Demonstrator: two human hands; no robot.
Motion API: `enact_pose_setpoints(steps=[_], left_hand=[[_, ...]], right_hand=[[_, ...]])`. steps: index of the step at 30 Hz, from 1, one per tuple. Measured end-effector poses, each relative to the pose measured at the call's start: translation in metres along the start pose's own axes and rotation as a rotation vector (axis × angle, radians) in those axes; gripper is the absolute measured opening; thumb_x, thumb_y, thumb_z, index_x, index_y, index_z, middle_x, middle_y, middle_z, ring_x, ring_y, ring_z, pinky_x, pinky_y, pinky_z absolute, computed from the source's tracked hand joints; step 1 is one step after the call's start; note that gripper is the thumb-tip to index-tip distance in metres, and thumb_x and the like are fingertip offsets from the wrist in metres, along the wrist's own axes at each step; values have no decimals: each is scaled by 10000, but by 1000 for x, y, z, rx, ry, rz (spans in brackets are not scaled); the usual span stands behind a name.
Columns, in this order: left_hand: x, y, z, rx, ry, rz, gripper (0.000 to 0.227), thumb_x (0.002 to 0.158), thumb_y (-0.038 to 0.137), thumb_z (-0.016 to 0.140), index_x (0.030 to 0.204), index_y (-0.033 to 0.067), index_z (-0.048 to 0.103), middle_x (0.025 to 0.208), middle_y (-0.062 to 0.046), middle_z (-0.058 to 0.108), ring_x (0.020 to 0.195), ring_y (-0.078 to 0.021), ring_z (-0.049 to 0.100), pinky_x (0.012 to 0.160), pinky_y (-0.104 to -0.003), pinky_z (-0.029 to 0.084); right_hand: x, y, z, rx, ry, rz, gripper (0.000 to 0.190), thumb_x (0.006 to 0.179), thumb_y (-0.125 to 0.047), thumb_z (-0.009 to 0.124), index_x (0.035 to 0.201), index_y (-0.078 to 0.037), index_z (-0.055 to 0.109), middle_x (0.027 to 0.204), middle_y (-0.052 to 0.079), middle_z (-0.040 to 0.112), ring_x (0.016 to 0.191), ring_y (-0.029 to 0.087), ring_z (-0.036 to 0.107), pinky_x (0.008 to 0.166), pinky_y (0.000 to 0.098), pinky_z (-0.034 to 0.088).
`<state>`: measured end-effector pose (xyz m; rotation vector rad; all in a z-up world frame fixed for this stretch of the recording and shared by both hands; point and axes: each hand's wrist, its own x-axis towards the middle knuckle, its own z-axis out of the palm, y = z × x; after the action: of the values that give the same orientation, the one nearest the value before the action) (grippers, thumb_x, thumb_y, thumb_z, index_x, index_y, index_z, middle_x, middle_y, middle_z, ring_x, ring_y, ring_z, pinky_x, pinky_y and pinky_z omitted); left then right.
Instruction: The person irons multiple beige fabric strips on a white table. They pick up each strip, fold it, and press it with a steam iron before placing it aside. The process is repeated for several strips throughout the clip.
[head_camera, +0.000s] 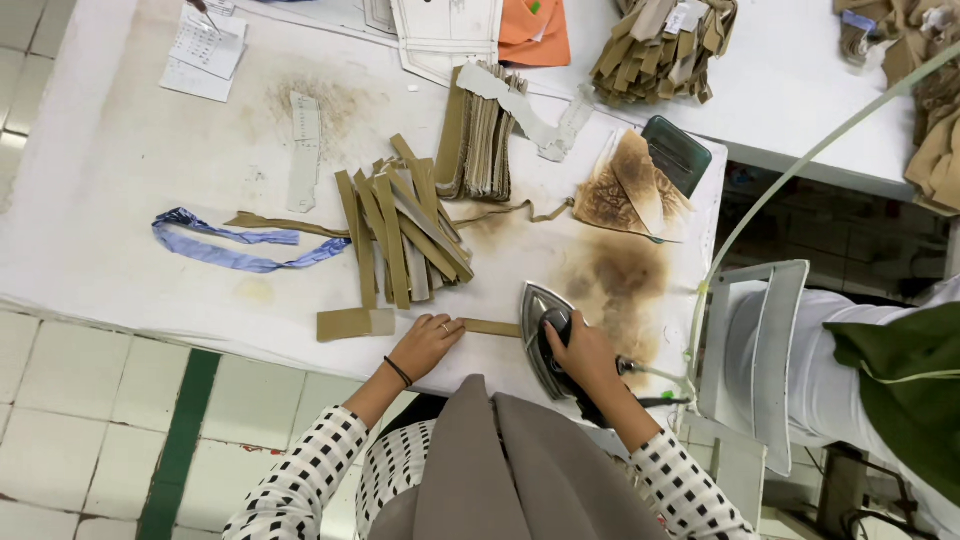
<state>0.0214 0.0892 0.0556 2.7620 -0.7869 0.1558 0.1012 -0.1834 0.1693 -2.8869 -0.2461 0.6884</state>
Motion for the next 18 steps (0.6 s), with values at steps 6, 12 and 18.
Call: enact_pose_setpoints(steps=[6, 12, 18], left_hand=[[-5, -11, -2, 2, 63, -2, 244, 826, 85, 549, 1049, 144, 627, 1096, 29, 597, 977, -163, 512, 790, -324, 380], [-8, -15, 5, -18, 94, 12, 226, 832, 105, 525, 1033, 163, 611, 1085, 43, 587, 975, -167, 500, 800, -337, 373], [-11, -16, 10, -23, 134, -6, 220, 830, 104, 523, 1026, 155, 607, 1061, 16, 572, 960, -186, 500, 791, -347, 381]], right_hand=[[-5, -23, -21, 31, -12, -54, 575, 884, -567, 425, 997, -13, 526, 688, 247, 629, 692, 373, 670, 562, 405, 526], [-34, -1, -7, -2, -47, -148, 545, 875, -525, 465, 1004, -1, 536, 594, 207, 613, 575, 321, 661, 488, 344, 508], [-37, -11, -19, -31, -54, -366, 467, 863, -456, 518, 1001, -11, 552, 614, 210, 625, 561, 319, 661, 485, 353, 516]])
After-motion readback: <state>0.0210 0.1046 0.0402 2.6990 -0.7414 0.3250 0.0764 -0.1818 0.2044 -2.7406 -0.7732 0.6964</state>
